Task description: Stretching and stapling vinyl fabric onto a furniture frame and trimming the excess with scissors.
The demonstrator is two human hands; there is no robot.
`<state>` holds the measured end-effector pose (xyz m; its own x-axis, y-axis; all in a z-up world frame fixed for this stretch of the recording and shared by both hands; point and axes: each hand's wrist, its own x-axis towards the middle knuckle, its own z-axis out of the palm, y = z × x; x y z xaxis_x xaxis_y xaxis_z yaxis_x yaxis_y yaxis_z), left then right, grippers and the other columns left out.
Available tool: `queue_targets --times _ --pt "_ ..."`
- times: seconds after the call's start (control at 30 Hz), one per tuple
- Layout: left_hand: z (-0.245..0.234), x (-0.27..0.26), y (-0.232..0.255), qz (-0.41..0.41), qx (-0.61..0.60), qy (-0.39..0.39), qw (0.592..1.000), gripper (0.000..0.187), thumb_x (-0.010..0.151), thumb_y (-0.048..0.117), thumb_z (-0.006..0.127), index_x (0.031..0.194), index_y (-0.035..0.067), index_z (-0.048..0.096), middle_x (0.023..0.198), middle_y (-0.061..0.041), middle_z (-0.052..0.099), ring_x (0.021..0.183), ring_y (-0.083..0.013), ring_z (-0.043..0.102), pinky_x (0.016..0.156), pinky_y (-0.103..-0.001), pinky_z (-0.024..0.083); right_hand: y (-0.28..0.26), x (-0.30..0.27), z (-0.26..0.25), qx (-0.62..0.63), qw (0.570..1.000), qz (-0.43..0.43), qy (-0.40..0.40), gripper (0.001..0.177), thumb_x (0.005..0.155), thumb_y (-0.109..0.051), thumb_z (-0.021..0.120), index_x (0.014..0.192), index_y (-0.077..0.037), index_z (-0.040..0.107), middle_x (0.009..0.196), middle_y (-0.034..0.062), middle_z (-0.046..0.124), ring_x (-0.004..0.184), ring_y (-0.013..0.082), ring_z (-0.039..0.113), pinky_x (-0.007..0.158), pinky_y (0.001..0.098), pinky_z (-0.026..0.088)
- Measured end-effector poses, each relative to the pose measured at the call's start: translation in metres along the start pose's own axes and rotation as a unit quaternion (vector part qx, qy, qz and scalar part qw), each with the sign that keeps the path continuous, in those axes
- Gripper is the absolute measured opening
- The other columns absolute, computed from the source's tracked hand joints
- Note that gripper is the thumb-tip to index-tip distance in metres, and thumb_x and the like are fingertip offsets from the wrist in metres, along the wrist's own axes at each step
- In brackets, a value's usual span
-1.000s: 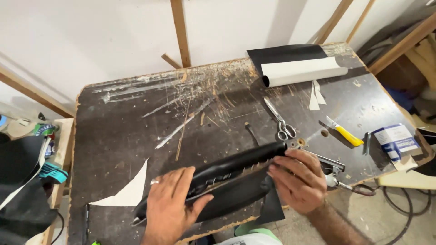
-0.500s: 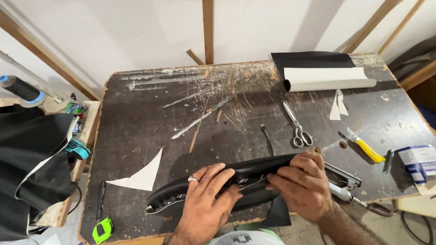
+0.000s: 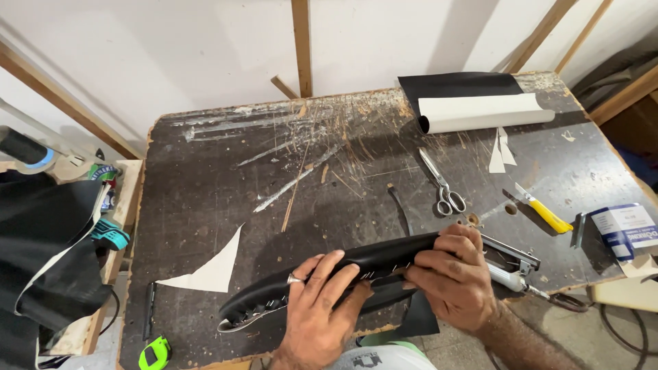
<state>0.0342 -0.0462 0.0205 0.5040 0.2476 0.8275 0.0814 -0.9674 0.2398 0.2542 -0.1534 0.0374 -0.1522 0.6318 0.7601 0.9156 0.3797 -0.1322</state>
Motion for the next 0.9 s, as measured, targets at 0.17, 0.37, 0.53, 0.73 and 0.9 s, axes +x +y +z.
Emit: queue_targets --times 0.17,0.37,0.53,0.73,0.9 --pt "-0.004 0.006 0.005 -0.005 0.016 -0.001 1.000 0.007 0.098 0.010 0.073 0.104 0.008 0.076 0.117 -0.009 0.067 0.111 -0.0332 0.070 0.089 -0.050 0.053 -0.005 0.011 -0.003 0.001 1.000 -0.023 0.009 0.012 0.093 -0.023 0.068 0.090 -0.013 0.073 0.100 0.0019 0.069 0.086 0.0263 0.054 0.084 0.0479 0.047" --pt "0.006 -0.015 -0.001 -0.010 0.050 -0.052 0.997 0.013 0.101 0.020 0.069 0.109 0.013 0.077 0.125 -0.004 0.066 0.120 -0.0324 0.066 0.069 -0.045 0.038 -0.001 0.001 0.000 0.007 1.000 -0.023 0.012 0.013 0.094 -0.027 0.067 0.092 -0.016 0.074 0.103 -0.0001 0.069 0.087 0.0259 0.055 0.089 0.0504 0.046" --pt "0.004 -0.011 0.000 -0.011 0.018 -0.036 0.999 0.013 0.101 0.014 0.065 0.107 0.009 0.075 0.124 -0.005 0.066 0.119 -0.0349 0.066 0.074 -0.046 0.039 -0.007 0.016 -0.006 -0.003 0.999 -0.043 0.003 0.011 0.092 -0.023 0.070 0.092 -0.014 0.074 0.101 0.0009 0.069 0.088 0.0250 0.055 0.088 0.0485 0.048" --pt "0.002 -0.011 0.002 -0.024 -0.020 -0.035 0.999 0.015 0.099 0.007 0.061 0.103 0.009 0.076 0.126 -0.007 0.065 0.118 -0.0385 0.066 0.079 -0.049 0.043 -0.008 0.020 -0.007 -0.008 0.996 -0.083 -0.045 0.008 0.091 -0.016 0.076 0.094 -0.010 0.071 0.100 0.0030 0.067 0.088 0.0253 0.053 0.089 0.0493 0.054" --pt "0.009 -0.010 0.006 -0.061 -0.025 0.005 0.998 0.006 0.097 0.011 0.071 0.095 0.016 0.075 0.121 -0.001 0.065 0.113 -0.0320 0.069 0.079 -0.047 0.043 -0.011 0.015 -0.004 0.013 0.996 -0.069 -0.055 0.010 0.093 -0.019 0.071 0.092 -0.009 0.075 0.104 0.0033 0.068 0.091 0.0263 0.054 0.092 0.0513 0.055"
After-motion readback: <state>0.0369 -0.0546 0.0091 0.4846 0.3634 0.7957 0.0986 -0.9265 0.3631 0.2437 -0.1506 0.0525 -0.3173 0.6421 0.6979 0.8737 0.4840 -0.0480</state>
